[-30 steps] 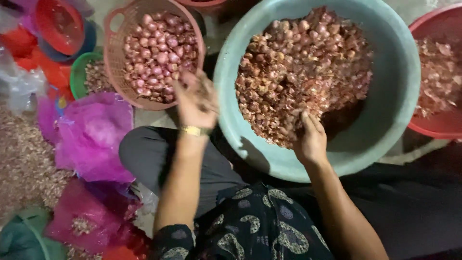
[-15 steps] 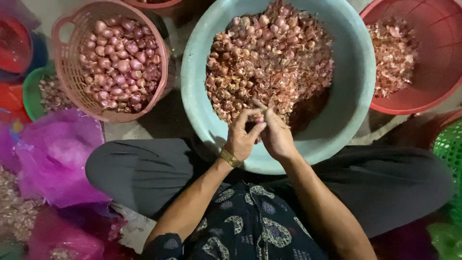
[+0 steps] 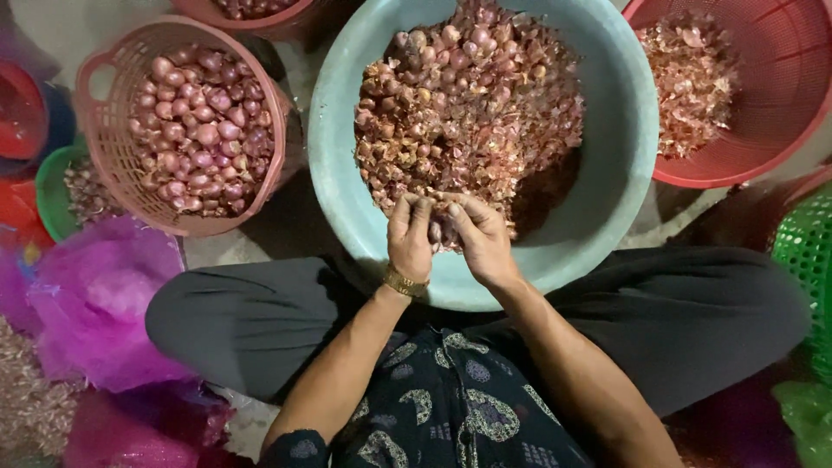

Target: The person sits cross-legged on the floor and peels small red onions by hand. They pick onions from a large central basin, remove the dry outer skins, and place the peeled onions into a pink basket to the left while discarding the skins into a red basket to the right.

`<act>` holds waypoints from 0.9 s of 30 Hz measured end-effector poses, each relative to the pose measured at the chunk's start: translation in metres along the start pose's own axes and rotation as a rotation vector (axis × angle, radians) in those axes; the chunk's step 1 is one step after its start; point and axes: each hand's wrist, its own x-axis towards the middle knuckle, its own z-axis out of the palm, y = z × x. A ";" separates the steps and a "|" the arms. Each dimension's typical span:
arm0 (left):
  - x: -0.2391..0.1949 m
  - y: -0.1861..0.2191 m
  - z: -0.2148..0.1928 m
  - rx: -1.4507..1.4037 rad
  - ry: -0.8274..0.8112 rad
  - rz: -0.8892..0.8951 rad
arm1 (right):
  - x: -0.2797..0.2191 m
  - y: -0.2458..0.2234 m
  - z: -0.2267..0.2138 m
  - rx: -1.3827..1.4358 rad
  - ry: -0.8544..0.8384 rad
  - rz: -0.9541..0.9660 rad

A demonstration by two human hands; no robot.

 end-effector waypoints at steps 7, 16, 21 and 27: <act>-0.010 0.015 0.005 0.177 -0.176 0.176 | 0.004 0.013 -0.014 -0.271 0.096 -0.056; 0.008 -0.036 -0.017 -0.129 -0.087 -0.155 | 0.012 0.012 -0.018 0.288 0.361 0.055; 0.062 0.017 -0.029 -0.250 0.252 -0.611 | 0.017 0.017 -0.021 0.095 0.502 0.188; 0.135 0.158 -0.043 -0.553 0.249 -0.250 | 0.017 0.007 -0.026 0.134 0.384 0.362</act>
